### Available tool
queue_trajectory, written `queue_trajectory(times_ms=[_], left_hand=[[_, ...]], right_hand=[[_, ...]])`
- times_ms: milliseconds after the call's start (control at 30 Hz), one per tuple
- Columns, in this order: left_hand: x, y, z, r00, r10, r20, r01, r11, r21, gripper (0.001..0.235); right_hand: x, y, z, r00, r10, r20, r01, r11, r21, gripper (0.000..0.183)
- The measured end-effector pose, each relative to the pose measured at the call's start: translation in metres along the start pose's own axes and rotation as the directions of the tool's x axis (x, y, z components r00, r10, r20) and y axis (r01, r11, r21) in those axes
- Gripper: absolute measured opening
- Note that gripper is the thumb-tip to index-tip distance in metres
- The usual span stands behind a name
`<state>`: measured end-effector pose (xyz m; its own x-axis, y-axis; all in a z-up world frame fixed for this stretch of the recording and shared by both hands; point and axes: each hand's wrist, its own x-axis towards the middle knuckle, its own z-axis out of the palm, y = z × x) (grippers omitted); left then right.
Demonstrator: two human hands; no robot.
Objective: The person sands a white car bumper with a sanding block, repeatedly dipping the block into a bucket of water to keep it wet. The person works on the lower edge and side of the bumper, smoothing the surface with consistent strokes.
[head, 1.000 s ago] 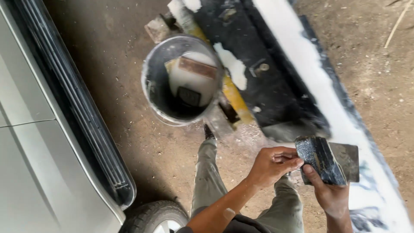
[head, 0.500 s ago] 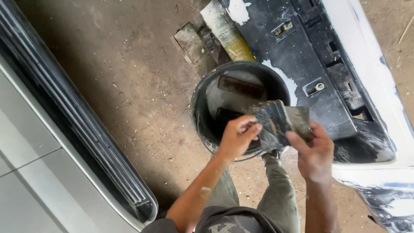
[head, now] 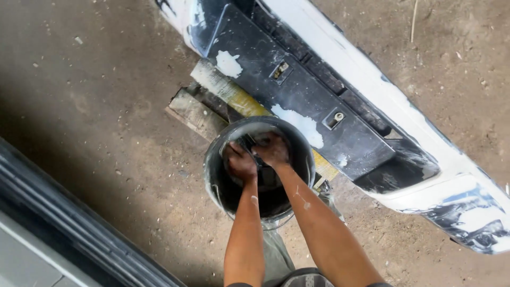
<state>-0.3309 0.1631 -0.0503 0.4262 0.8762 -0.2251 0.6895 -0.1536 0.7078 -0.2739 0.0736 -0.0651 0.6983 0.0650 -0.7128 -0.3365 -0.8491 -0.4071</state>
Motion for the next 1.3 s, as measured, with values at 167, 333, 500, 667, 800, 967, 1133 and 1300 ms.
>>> queue_trajectory(times_ms=[167, 333, 500, 667, 800, 967, 1133, 1300], left_hand=[[0.0, 0.007, 0.008, 1.0, -0.025, -0.015, 0.028, 0.957, 0.288, 0.047], [0.007, -0.017, 0.042, 0.97, 0.143, -0.196, -0.138, 0.99, 0.04, 0.049], [0.0, -0.038, 0.054, 0.98, 0.126, -0.151, -0.092, 0.972, 0.215, 0.046], [0.009, -0.08, 0.049, 0.988, 0.048, -0.148, 0.026, 0.889, 0.457, 0.041], [0.046, -0.127, 0.059, 0.987, 0.028, -0.157, 0.067, 0.822, 0.566, 0.039], [0.09, -0.124, -0.016, 0.691, -0.432, 0.58, 0.722, 0.45, -0.525, 0.023], [0.005, 0.106, -0.039, 0.623, -0.153, 0.767, 0.734, 0.453, -0.506, 0.026], [-0.119, 0.277, 0.009, 0.405, 0.012, 0.914, 0.548, 0.797, -0.254, 0.035]], right_hand=[[0.043, 0.055, 0.062, 0.944, -0.287, -0.161, 0.274, 0.956, -0.102, 0.087], [-0.07, -0.043, -0.041, 0.958, -0.272, -0.091, 0.267, 0.962, -0.055, 0.075], [-0.148, -0.07, -0.133, 0.91, -0.396, -0.121, 0.414, 0.882, 0.224, 0.037], [-0.165, -0.035, -0.219, 0.928, -0.339, -0.156, 0.343, 0.61, 0.714, 0.027], [-0.163, 0.02, -0.253, 0.951, -0.19, -0.243, 0.307, 0.521, 0.796, 0.022], [-0.169, 0.079, -0.29, 0.929, 0.013, -0.369, 0.369, 0.021, 0.929, 0.02], [-0.176, 0.145, -0.329, 0.9, 0.232, -0.37, 0.399, -0.09, 0.913, 0.017], [-0.174, 0.19, -0.36, 0.848, 0.338, -0.407, 0.467, -0.117, 0.876, 0.014]])
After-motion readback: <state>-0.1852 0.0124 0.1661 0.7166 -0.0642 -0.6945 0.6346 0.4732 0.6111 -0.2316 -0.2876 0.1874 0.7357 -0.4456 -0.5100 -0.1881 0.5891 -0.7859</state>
